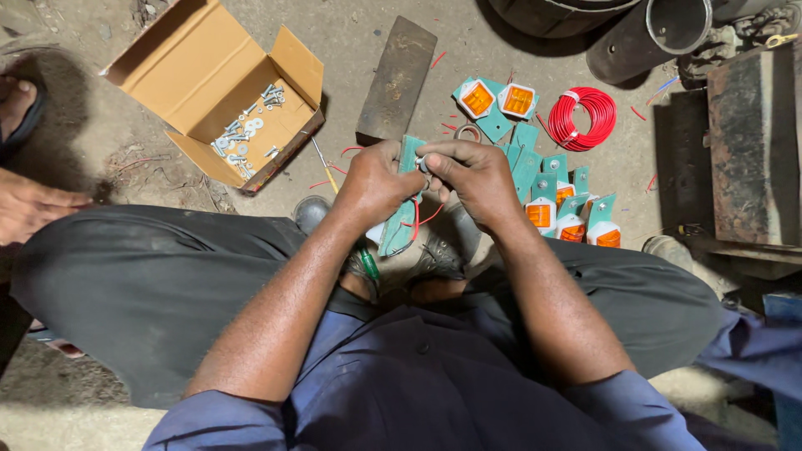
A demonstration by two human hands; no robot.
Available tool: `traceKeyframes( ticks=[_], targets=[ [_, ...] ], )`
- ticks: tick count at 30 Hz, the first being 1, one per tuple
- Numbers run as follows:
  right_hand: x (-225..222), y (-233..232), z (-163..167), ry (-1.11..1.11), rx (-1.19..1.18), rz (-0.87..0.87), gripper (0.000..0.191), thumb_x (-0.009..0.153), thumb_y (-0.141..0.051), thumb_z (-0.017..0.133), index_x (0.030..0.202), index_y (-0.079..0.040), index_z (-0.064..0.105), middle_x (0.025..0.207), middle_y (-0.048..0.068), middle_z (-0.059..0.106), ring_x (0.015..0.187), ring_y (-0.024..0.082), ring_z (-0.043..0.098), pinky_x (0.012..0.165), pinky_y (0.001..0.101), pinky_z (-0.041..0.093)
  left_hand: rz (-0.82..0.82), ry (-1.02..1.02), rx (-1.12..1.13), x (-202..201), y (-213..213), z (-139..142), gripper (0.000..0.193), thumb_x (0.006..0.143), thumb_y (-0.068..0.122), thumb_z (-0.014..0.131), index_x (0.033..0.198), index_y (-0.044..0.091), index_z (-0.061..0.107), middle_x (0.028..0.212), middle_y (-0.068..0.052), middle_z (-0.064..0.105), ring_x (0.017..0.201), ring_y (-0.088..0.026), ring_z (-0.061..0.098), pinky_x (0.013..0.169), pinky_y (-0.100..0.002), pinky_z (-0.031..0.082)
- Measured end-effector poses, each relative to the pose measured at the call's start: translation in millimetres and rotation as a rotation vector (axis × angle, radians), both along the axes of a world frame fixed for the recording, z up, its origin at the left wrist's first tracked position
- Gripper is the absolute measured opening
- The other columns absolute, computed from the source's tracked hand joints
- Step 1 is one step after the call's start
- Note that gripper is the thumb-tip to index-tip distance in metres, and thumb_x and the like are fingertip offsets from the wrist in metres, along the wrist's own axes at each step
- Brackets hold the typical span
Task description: The person sits on the floor and assembles small electrical components by cutting red wires, stripping insulation, and attaching them to teal metal plates with orange modules. They use pliers and a screwdriver to secure the connections and fasten screws.
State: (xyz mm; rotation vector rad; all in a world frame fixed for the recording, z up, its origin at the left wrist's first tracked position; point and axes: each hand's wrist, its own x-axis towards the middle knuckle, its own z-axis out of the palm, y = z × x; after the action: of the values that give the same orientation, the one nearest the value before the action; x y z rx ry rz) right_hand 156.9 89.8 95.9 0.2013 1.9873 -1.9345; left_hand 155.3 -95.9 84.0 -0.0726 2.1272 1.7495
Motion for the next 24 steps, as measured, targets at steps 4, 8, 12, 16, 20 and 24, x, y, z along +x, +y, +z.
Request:
traceKeyframes(
  ticks=[4,8,12,16,20,24],
  targets=[
    [4,-5,7,0.186,0.098,-0.058,0.021,0.090,-0.008,0.079,0.104,-0.001,0.066,0.084,0.003,0.072,0.067,0.005,0.064,0.058,0.0208,0.052,0.008,0.012,-0.088,-1,1,-3,0.025,0.077,0.019,0.073,0.093,0.000,0.071,0.076,-0.007,0.073,0.068,-0.010,0.066,0.062,-0.030,0.054],
    [11,-8,13,0.519,0.393,0.019,0.012,0.092,-0.007,0.080,0.103,-0.003,0.077,0.090,0.005,0.074,0.074,0.010,0.066,0.064,0.0250,0.053,0.004,0.016,-0.028,-1,1,-4,0.023,0.077,0.019,0.073,0.092,0.002,0.071,0.075,-0.005,0.073,0.067,-0.009,0.066,0.061,-0.029,0.054],
    [7,-3,17,0.698,0.513,0.146,0.014,0.090,-0.007,0.080,0.103,-0.004,0.077,0.092,0.008,0.074,0.080,0.018,0.071,0.069,0.0305,0.056,-0.001,0.019,-0.025,0,1,-5,0.023,0.077,0.020,0.074,0.090,0.001,0.071,0.073,-0.005,0.071,0.066,-0.008,0.064,0.061,-0.030,0.053],
    [7,-3,20,0.812,0.591,0.213,0.013,0.092,-0.007,0.079,0.103,-0.003,0.074,0.096,0.010,0.074,0.089,0.025,0.072,0.078,0.0361,0.057,-0.008,0.019,-0.003,0,2,-6,0.024,0.077,0.021,0.075,0.088,0.001,0.071,0.073,-0.004,0.071,0.067,-0.008,0.063,0.060,-0.030,0.052],
    [11,-9,21,0.849,0.692,0.150,0.010,0.094,-0.006,0.077,0.102,-0.003,0.071,0.096,0.011,0.071,0.090,0.028,0.071,0.078,0.0383,0.056,0.017,0.054,-0.084,2,7,-4,0.030,0.073,0.023,0.076,0.093,0.001,0.070,0.076,-0.009,0.073,0.068,-0.013,0.067,0.062,-0.032,0.055],
    [14,-11,21,0.898,0.727,0.103,0.011,0.096,-0.007,0.076,0.104,-0.003,0.069,0.098,0.011,0.069,0.091,0.029,0.070,0.078,0.0389,0.056,0.103,0.113,-0.146,9,21,-2,0.038,0.077,0.028,0.073,0.106,0.003,0.069,0.088,-0.017,0.075,0.082,-0.028,0.074,0.072,-0.040,0.057]
  ],
)
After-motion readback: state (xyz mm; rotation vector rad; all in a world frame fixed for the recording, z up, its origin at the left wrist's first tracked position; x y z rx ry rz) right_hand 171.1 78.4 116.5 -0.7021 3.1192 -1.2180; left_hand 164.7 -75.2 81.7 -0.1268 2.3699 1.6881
